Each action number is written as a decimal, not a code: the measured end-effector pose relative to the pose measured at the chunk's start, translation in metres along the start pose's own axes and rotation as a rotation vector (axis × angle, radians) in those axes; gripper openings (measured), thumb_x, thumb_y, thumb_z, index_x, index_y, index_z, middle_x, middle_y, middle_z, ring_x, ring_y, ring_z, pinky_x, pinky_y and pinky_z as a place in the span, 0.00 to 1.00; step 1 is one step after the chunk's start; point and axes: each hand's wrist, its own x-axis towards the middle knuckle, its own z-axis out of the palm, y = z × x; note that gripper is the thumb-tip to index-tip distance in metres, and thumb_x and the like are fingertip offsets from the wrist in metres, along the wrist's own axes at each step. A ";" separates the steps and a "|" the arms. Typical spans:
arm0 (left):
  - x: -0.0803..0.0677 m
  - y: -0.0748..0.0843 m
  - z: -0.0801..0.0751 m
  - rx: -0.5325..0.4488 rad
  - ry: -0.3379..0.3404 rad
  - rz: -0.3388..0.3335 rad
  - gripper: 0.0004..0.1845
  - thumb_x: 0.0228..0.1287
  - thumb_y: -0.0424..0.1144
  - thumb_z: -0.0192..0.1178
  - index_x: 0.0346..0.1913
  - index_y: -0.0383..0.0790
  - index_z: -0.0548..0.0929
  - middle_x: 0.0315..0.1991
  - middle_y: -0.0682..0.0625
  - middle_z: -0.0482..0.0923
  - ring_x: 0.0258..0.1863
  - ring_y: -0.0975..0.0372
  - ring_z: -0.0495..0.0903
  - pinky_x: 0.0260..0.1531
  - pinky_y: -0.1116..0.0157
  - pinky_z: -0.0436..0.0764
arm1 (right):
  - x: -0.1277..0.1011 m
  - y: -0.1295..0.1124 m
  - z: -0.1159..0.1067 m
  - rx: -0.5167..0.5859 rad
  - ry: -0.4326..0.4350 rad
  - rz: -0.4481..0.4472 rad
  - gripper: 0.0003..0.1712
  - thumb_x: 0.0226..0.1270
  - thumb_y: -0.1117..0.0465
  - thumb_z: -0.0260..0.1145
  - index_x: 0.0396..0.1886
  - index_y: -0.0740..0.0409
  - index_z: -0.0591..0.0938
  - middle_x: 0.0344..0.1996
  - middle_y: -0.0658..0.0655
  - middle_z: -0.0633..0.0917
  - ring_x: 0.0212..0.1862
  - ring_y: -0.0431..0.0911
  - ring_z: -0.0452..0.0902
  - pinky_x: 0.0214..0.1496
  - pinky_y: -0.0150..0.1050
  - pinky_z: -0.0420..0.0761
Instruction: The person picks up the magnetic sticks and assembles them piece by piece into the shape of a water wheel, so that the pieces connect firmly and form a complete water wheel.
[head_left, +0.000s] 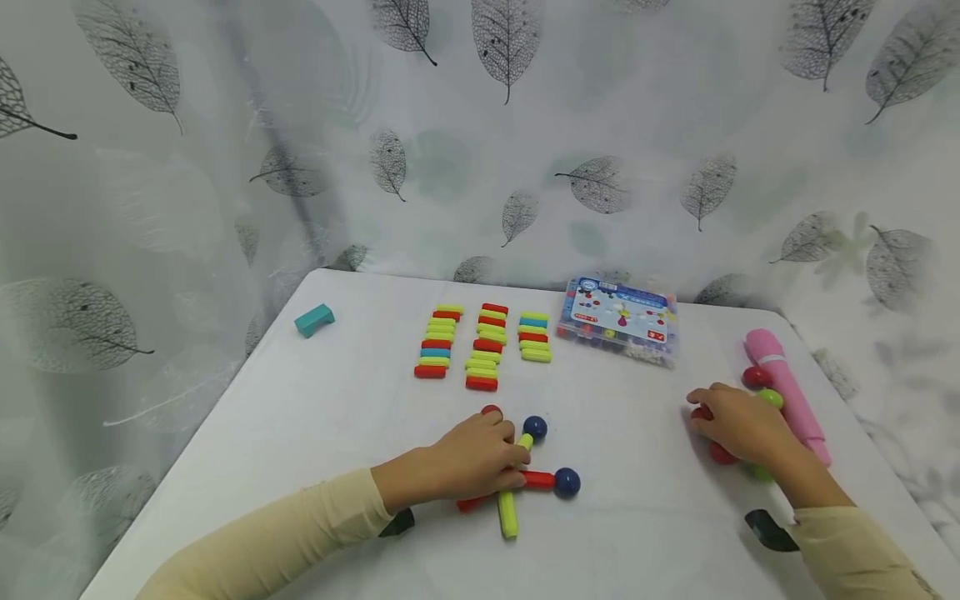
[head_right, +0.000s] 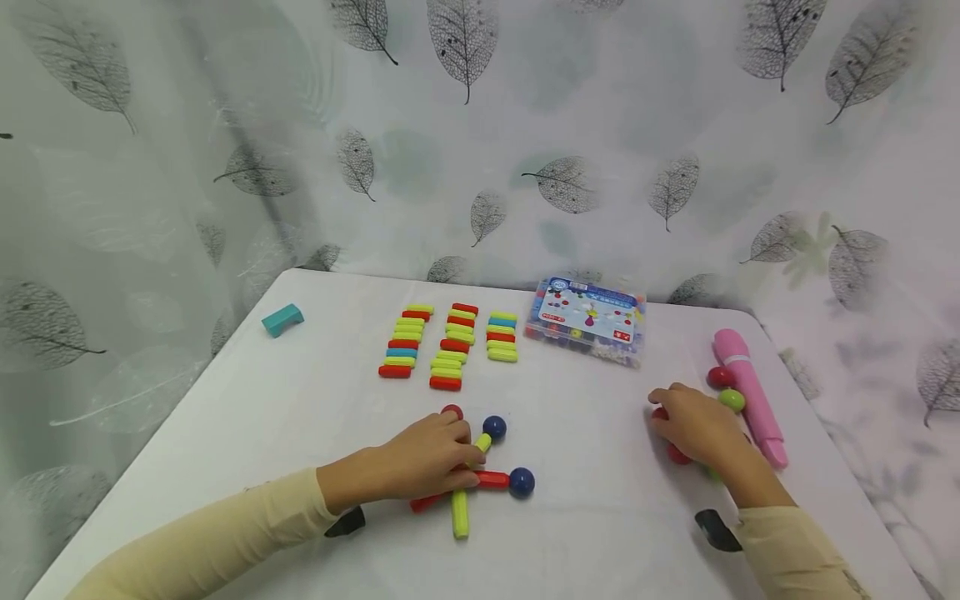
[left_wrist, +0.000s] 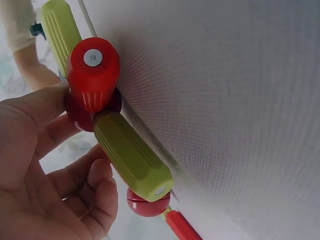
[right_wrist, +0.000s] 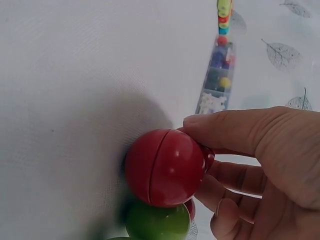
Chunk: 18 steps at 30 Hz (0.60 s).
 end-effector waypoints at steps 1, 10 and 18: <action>0.000 0.000 0.000 -0.001 0.000 -0.001 0.16 0.69 0.54 0.65 0.56 0.59 0.87 0.39 0.59 0.79 0.41 0.68 0.70 0.40 0.73 0.73 | -0.001 0.000 0.001 -0.004 0.014 -0.001 0.27 0.60 0.54 0.76 0.56 0.65 0.83 0.39 0.58 0.83 0.38 0.50 0.77 0.33 0.44 0.83; 0.000 -0.002 0.002 -0.016 0.010 -0.025 0.17 0.67 0.54 0.67 0.55 0.57 0.88 0.40 0.57 0.80 0.42 0.67 0.71 0.41 0.72 0.76 | -0.002 -0.003 0.004 0.000 0.120 -0.008 0.23 0.63 0.56 0.75 0.54 0.63 0.85 0.41 0.59 0.84 0.39 0.50 0.79 0.38 0.51 0.86; 0.007 -0.001 0.006 -0.007 0.005 0.003 0.17 0.67 0.53 0.68 0.56 0.57 0.88 0.41 0.56 0.81 0.43 0.66 0.73 0.42 0.72 0.77 | -0.015 0.000 0.007 0.033 0.145 0.029 0.24 0.63 0.56 0.75 0.55 0.63 0.84 0.42 0.60 0.84 0.40 0.51 0.80 0.37 0.50 0.87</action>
